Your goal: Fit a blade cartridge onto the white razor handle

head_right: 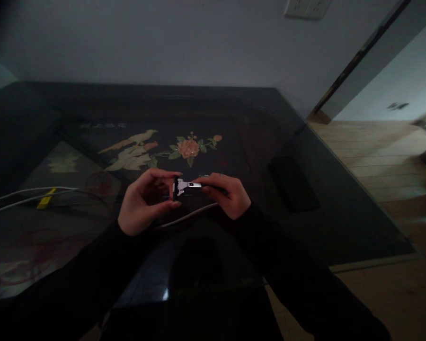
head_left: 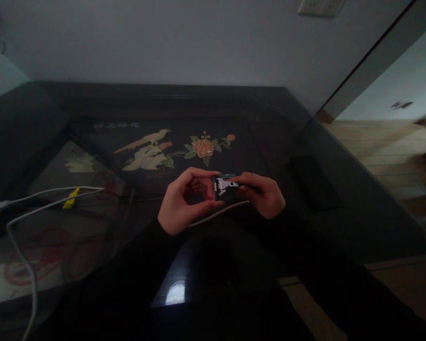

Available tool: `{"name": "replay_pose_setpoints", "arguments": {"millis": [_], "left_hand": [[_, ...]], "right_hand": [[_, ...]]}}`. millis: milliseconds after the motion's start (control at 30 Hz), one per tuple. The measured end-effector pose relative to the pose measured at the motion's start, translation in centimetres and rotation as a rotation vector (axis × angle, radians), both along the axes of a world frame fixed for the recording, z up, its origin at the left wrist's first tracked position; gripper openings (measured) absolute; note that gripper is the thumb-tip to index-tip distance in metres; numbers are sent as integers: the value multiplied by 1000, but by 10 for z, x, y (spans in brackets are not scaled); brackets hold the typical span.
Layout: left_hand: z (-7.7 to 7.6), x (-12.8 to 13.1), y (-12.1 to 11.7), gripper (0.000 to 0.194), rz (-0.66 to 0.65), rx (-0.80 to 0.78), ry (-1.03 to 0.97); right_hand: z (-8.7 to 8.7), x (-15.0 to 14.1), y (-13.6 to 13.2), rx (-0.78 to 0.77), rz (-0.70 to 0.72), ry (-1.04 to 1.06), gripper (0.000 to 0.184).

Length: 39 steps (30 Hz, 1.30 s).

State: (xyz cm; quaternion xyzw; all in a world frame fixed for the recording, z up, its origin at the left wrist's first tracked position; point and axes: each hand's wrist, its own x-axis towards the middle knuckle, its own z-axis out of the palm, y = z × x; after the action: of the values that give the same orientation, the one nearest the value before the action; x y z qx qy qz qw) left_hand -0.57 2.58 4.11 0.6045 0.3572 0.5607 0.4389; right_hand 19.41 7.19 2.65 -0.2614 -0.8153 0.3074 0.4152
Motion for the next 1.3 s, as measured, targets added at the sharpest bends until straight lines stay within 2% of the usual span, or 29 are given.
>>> {"name": "replay_pose_setpoints", "arguments": {"millis": [733, 1300], "left_hand": [[-1, 1, 2, 41, 4, -28, -56], [1, 1, 0, 42, 11, -12, -35]], "right_hand": [[0, 1, 0, 79, 7, -35, 28], [1, 1, -2, 46, -39, -19, 34]]}}
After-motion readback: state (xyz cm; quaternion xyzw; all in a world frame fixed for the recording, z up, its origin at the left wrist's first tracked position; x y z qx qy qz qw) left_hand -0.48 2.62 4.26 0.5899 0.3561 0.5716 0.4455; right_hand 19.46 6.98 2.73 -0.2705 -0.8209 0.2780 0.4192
